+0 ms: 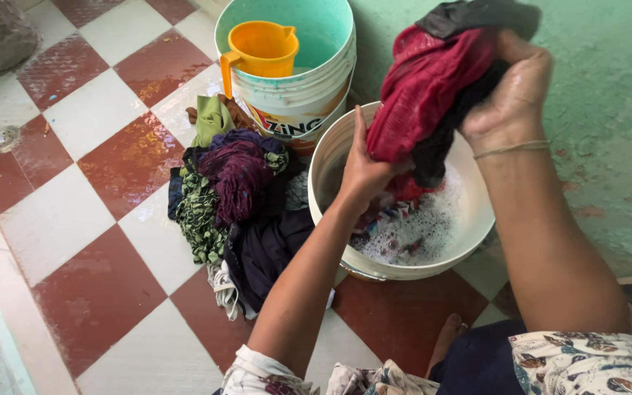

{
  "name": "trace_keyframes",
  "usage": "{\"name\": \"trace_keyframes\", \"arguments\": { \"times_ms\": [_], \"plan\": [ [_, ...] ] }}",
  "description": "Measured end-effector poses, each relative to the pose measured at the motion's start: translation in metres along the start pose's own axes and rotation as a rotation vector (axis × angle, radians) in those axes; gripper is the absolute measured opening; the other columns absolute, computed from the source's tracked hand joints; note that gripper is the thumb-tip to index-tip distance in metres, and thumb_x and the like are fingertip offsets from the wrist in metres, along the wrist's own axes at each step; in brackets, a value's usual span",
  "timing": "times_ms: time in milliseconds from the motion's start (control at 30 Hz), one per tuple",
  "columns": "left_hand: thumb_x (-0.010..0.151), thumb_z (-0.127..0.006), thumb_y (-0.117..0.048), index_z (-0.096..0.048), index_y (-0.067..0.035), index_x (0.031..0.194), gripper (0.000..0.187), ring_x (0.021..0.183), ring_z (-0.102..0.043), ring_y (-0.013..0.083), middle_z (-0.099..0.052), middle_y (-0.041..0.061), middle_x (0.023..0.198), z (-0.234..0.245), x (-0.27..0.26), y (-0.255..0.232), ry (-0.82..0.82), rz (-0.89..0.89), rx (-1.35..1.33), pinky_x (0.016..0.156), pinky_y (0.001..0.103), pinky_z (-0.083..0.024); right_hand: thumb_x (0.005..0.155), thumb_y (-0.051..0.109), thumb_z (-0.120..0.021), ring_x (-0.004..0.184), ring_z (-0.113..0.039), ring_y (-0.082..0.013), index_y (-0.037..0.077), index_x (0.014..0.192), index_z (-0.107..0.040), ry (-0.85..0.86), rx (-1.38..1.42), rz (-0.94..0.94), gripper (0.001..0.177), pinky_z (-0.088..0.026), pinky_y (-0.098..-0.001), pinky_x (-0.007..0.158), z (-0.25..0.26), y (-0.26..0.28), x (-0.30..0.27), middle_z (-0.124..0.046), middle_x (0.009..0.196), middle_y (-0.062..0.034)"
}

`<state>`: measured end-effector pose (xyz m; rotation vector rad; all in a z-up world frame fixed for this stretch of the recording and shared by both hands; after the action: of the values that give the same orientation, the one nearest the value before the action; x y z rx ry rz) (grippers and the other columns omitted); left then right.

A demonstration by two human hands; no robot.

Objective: The person is sitting on a tiled floor washing clothes by hand in a white bucket filled with soapy water. They repeatedly submerge, scrub, and wring out various colorful garments, including a red cloth and a dark patterned piece, then place them on a pile next to the bucket. At one point, they pour liquid from a small bottle into the bucket.

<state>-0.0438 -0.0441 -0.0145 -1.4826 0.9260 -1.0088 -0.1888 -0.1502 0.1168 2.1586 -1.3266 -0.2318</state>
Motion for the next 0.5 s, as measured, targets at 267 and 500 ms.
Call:
{"name": "trace_keyframes", "arguments": {
  "times_ms": [267, 500],
  "plan": [
    [0.1, -0.043, -0.061, -0.046, -0.01, 0.154, 0.074, 0.126, -0.057, 0.0264, -0.059, 0.01, 0.143, -0.008, 0.007, 0.018, -0.091, 0.337, -0.919, 0.104, 0.04, -0.047, 0.087, 0.022, -0.056, 0.118, -0.069, -0.0298, 0.006, 0.112, -0.073, -0.133, 0.016, -0.156, 0.034, -0.05, -0.0502, 0.119, 0.019, -0.047, 0.01, -0.074, 0.123, -0.01],
    [0.093, -0.046, -0.027, -0.065, -0.005, 0.129, 0.046, 0.11, -0.067, 0.0306, -0.07, 0.012, 0.124, 0.016, 0.024, 0.001, -0.338, 0.102, -1.221, 0.097, 0.045, -0.053, 0.088, 0.031, -0.052, 0.118, -0.068, -0.0272, 0.012, 0.122, -0.068, -0.146, -0.244, -0.31, 0.043, -0.049, -0.0524, 0.112, 0.027, -0.06, 0.003, -0.071, 0.128, -0.0076]
  ]
}}
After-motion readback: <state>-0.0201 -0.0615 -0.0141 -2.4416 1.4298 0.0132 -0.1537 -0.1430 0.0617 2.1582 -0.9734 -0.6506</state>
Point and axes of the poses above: each hand's wrist, its own x-axis towards the middle knuckle, its own z-axis out of the back of the hand, y = z × x, the point moved 1 cm from there along x, towards the middle knuckle
